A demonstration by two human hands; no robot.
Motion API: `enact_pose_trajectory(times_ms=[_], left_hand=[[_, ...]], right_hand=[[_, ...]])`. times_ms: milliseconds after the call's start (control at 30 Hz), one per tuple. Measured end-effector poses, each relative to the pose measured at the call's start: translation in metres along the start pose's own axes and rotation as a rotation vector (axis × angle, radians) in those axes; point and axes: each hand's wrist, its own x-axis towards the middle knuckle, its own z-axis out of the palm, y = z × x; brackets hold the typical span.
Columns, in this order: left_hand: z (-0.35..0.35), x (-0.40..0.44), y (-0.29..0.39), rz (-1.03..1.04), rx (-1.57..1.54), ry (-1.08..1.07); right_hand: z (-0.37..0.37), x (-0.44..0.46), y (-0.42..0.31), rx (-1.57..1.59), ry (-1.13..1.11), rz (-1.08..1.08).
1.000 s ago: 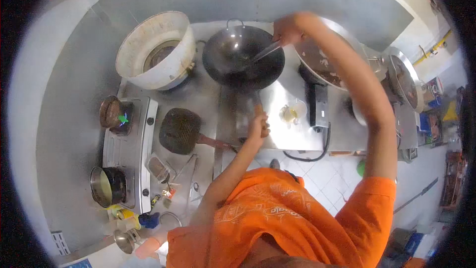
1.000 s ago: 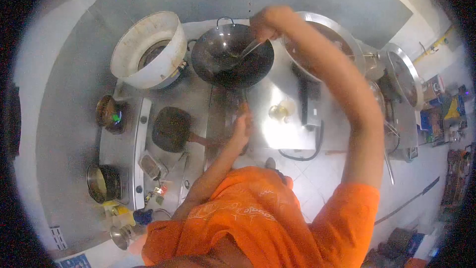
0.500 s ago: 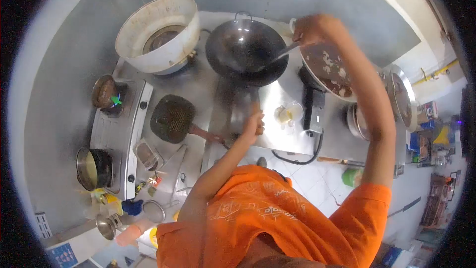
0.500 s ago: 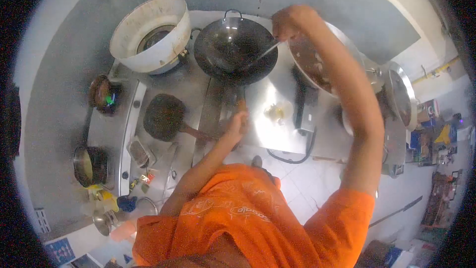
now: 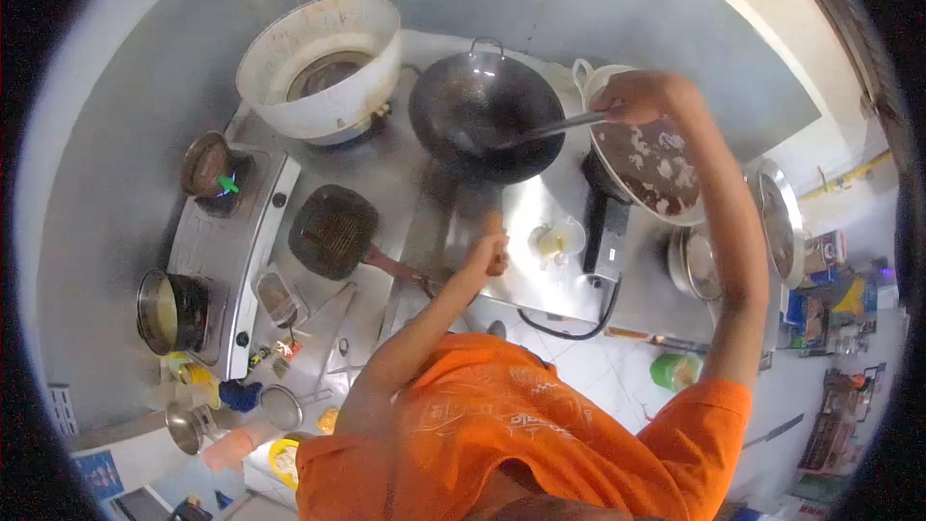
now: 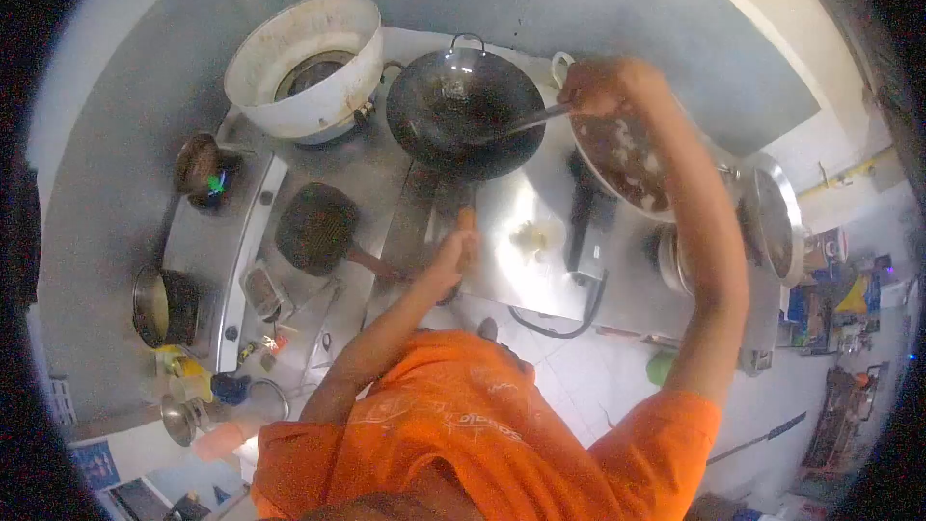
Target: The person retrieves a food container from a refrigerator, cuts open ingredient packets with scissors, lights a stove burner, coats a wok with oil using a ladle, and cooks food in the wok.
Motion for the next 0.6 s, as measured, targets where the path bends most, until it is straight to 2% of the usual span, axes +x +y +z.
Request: enact_pose_trajectory(times_ms=[67,167,233,300,367,400,467,533,567,600], left_hand=[[-0.004,0.005,0.001,-0.026,-0.019,-0.043],[0.005,-0.003,0.017,0.005,-0.020,-0.088],[0.002,0.004,0.019,-0.041,-0.061,-0.113],[0.005,0.000,0.022,-0.046,-0.034,-0.081],[0.004,-0.006,0.029,-0.070,0.001,-0.072],[0.004,-0.011,0.033,-0.092,0.014,-0.082],[0.004,-0.013,0.035,-0.099,0.055,-0.080],[0.004,-0.014,0.032,-0.071,0.116,-0.058],[0.003,-0.014,0.031,-0.046,0.097,-0.095],[0.000,-0.014,0.030,-0.021,0.081,-0.133]], right_hand=[[-0.008,-0.011,-0.002,0.122,-0.151,0.034],[-0.010,-0.020,-0.044,0.228,-0.154,0.184],[0.039,0.031,-0.020,-0.038,0.057,-0.113],[0.049,0.040,-0.020,-0.089,0.173,-0.176],[0.052,0.034,-0.019,0.081,0.183,-0.010],[0.028,0.009,-0.028,0.045,0.057,0.044],[0.061,0.020,0.041,-0.241,0.179,-0.207],[0.064,-0.007,0.040,0.052,0.163,-0.031],[0.058,-0.049,0.006,0.480,0.087,0.275],[0.078,-0.065,-0.008,0.545,0.109,0.270]])
